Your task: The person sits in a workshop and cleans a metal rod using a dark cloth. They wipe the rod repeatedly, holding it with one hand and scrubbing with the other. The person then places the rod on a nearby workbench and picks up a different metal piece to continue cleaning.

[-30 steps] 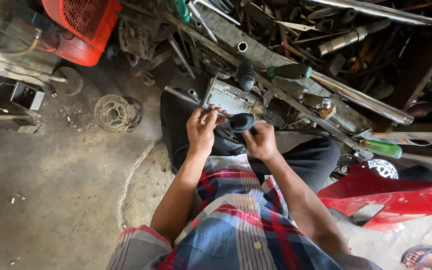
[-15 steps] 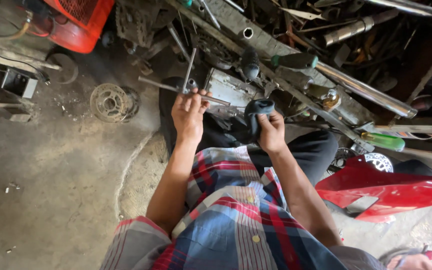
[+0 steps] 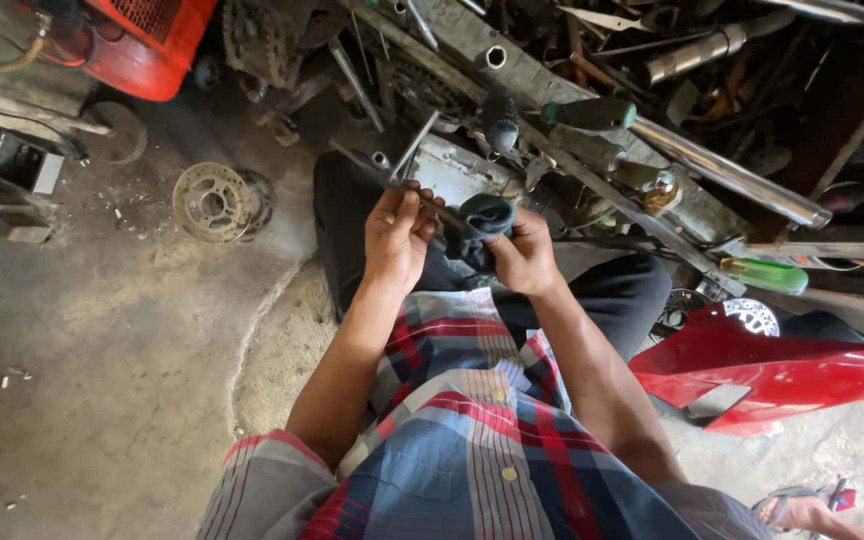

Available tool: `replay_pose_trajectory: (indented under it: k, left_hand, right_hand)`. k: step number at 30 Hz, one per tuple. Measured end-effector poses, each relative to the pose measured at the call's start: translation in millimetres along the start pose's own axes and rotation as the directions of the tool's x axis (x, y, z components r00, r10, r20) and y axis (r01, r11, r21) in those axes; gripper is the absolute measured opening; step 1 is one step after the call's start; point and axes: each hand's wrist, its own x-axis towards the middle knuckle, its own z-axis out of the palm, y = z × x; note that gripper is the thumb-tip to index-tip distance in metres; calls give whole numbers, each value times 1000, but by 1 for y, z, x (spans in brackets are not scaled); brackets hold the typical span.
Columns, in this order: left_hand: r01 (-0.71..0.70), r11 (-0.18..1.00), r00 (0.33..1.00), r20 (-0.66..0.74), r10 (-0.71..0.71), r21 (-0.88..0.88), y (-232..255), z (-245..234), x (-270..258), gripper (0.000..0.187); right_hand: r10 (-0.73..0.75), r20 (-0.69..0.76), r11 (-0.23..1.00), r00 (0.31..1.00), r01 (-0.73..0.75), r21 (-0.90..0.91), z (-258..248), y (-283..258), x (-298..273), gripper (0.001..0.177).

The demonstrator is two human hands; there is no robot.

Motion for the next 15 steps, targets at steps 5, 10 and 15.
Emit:
replay_pose_trajectory:
  k: [5, 10, 15]
  left_hand:
    - [94, 985, 985, 158, -70, -147, 16, -2, -2, 23]
    - [196, 962, 972, 164, -166, -190, 27, 1, -13, 20]
    - [89, 995, 977, 200, -78, -44, 10, -11, -15, 21]
  right_hand:
    - [151, -78, 921, 985, -112, 374, -12, 41, -1, 21]
    - [305, -57, 676, 951, -174, 716, -19, 40, 0, 35]
    - [339, 50, 541, 939, -238, 807, -9, 13, 10, 55]
